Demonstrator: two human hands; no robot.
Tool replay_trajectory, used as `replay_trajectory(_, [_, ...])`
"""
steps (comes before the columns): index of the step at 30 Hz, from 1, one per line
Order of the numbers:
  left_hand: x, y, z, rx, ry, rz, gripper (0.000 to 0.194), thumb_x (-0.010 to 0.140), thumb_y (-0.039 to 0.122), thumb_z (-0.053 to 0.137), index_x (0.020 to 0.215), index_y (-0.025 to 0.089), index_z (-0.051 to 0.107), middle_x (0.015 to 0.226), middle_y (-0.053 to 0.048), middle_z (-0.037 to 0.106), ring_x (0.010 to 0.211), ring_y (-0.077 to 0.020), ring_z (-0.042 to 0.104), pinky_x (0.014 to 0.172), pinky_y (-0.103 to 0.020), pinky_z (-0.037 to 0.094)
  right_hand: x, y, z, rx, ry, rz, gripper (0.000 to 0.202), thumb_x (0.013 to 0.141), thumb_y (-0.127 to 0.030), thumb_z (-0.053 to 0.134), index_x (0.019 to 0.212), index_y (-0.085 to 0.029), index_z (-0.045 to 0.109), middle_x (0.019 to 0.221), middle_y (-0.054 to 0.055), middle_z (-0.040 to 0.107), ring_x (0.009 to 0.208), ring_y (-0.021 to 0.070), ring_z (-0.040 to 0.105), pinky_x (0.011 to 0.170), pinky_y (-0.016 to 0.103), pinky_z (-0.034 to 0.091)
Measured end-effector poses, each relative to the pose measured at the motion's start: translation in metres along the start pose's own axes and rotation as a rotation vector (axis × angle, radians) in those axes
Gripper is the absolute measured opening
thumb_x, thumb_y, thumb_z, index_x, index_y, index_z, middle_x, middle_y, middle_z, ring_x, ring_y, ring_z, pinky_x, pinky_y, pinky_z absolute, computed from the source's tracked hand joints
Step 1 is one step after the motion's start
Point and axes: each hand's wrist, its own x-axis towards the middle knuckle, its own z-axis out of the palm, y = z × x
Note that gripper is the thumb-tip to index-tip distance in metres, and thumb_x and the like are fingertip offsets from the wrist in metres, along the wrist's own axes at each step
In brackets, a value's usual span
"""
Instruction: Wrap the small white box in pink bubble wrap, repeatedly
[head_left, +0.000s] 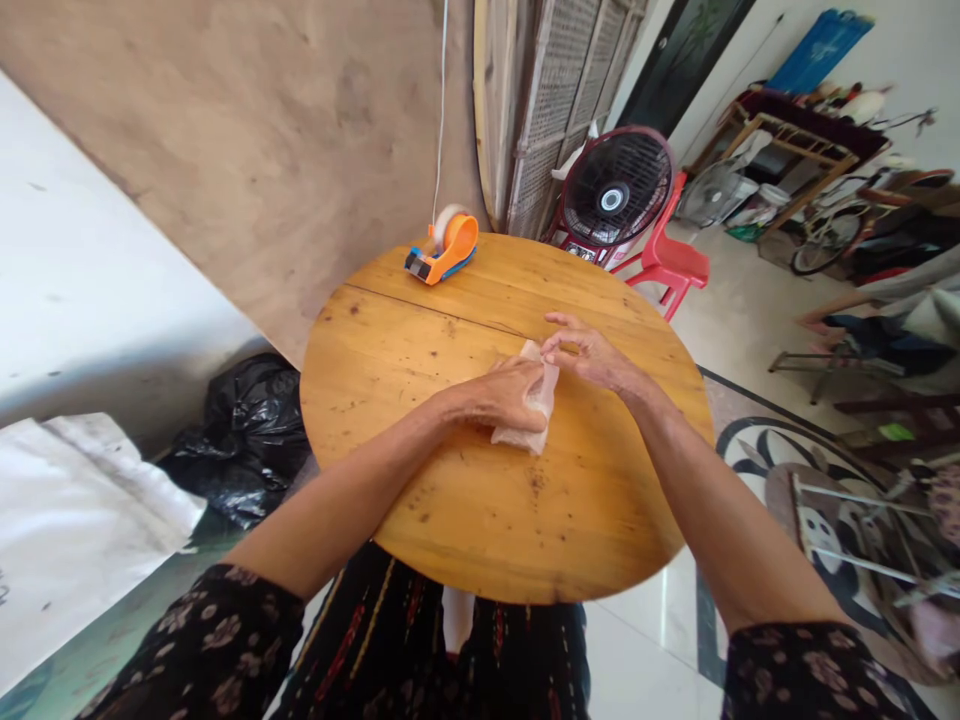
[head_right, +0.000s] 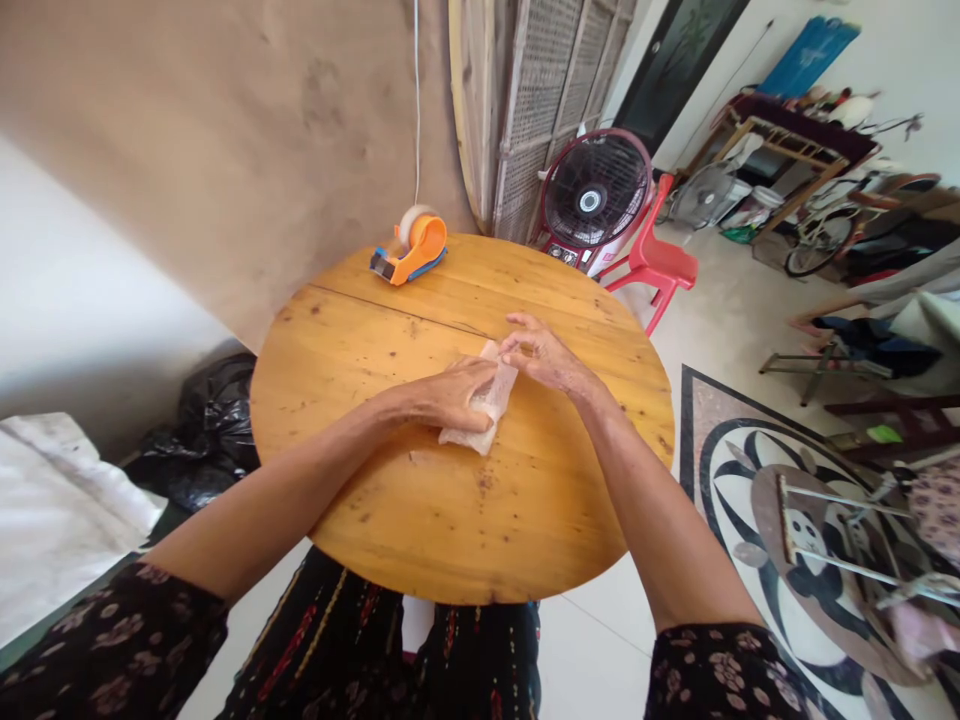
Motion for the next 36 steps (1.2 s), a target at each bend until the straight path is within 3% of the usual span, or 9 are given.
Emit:
replay_trajectory(7, [-0.005,0.007,0.0,-0.073,0.047,-0.025,0.056,0.063,0.026,0.062,0.117,0.018,0.055,0.106,-0.01,0.061,0.103,-0.0304,0.056,0.09,-0.043,0.049,0.004,0.009,0.006,-0.06,0.021,-0.006,0.009,0.08,-0.031,0.07,0.081,-0.023,0.073,0.139,0.009,0.055,0.14,0.029,0.042,0.114,0.054,0.032])
replay_trajectory(12, [-0.012,0.004,0.005,-0.111,0.16,0.028,0.071,0.063,0.025,0.065,0.131,0.019,0.048,0.137,-0.014,0.05,0.125,-0.0371,0.048,0.101,-0.05,0.045,0.005,0.014,0.016,-0.12,0.068,-0.008,0.01,0.081,-0.031,0.068,0.083,-0.022,0.071,0.144,0.011,0.051,0.141,0.0299,0.041,0.114,0.054,0.032])
replay_trajectory(14, [-0.014,0.003,0.005,-0.076,0.157,0.063,0.06,0.065,0.025,0.065,0.123,0.019,0.054,0.141,-0.015,0.046,0.129,-0.038,0.044,0.104,-0.05,0.042,0.005,0.015,0.02,-0.162,0.119,0.019,0.021,0.078,-0.034,0.071,0.096,-0.023,0.07,0.148,0.013,0.047,0.142,0.0314,0.039,0.114,0.057,0.031])
replay_trajectory(17, [-0.015,0.003,0.005,-0.002,0.118,0.145,0.028,0.069,0.024,0.063,0.097,0.018,0.062,0.135,-0.014,0.052,0.128,-0.0348,0.047,0.107,-0.046,0.04,0.004,0.016,0.027,-0.219,0.201,0.074,0.059,0.072,-0.037,0.077,0.127,-0.025,0.058,0.153,0.016,0.04,0.143,0.0337,0.037,0.114,0.06,0.028])
replay_trajectory(19, [-0.016,0.003,0.005,0.038,0.114,0.165,0.017,0.071,0.024,0.062,0.087,0.018,0.061,0.131,-0.014,0.055,0.127,-0.0331,0.049,0.109,-0.044,0.039,0.002,0.018,0.031,-0.235,0.233,0.105,0.068,0.072,-0.036,0.076,0.135,-0.023,0.052,0.153,0.018,0.041,0.143,0.0345,0.037,0.114,0.061,0.028])
replay_trajectory(26, [-0.019,0.007,0.002,0.122,0.075,0.113,0.021,0.075,0.026,0.06,0.093,0.017,0.063,0.119,-0.013,0.063,0.116,-0.0315,0.055,0.105,-0.042,0.041,-0.005,0.022,0.04,-0.212,0.337,0.254,0.053,0.067,-0.045,0.078,0.112,-0.021,0.062,0.144,0.019,0.05,0.136,0.0385,0.044,0.109,0.065,0.031])
replay_trajectory(30, [-0.019,0.007,0.001,0.154,0.076,0.108,0.02,0.074,0.027,0.06,0.09,0.017,0.065,0.118,-0.012,0.064,0.112,-0.0308,0.056,0.103,-0.042,0.042,-0.003,0.017,0.04,-0.224,0.313,0.322,0.036,0.067,-0.044,0.078,0.091,-0.02,0.066,0.134,0.017,0.058,0.135,0.0389,0.044,0.108,0.064,0.031])
replay_trajectory(36, [-0.02,0.007,0.002,0.176,0.09,0.127,0.023,0.074,0.029,0.06,0.092,0.017,0.069,0.113,-0.009,0.067,0.11,-0.0295,0.057,0.103,-0.042,0.041,0.002,0.008,0.041,-0.216,0.265,0.377,0.023,0.069,-0.039,0.077,0.076,-0.02,0.066,0.139,0.015,0.055,0.134,0.0378,0.044,0.107,0.062,0.03])
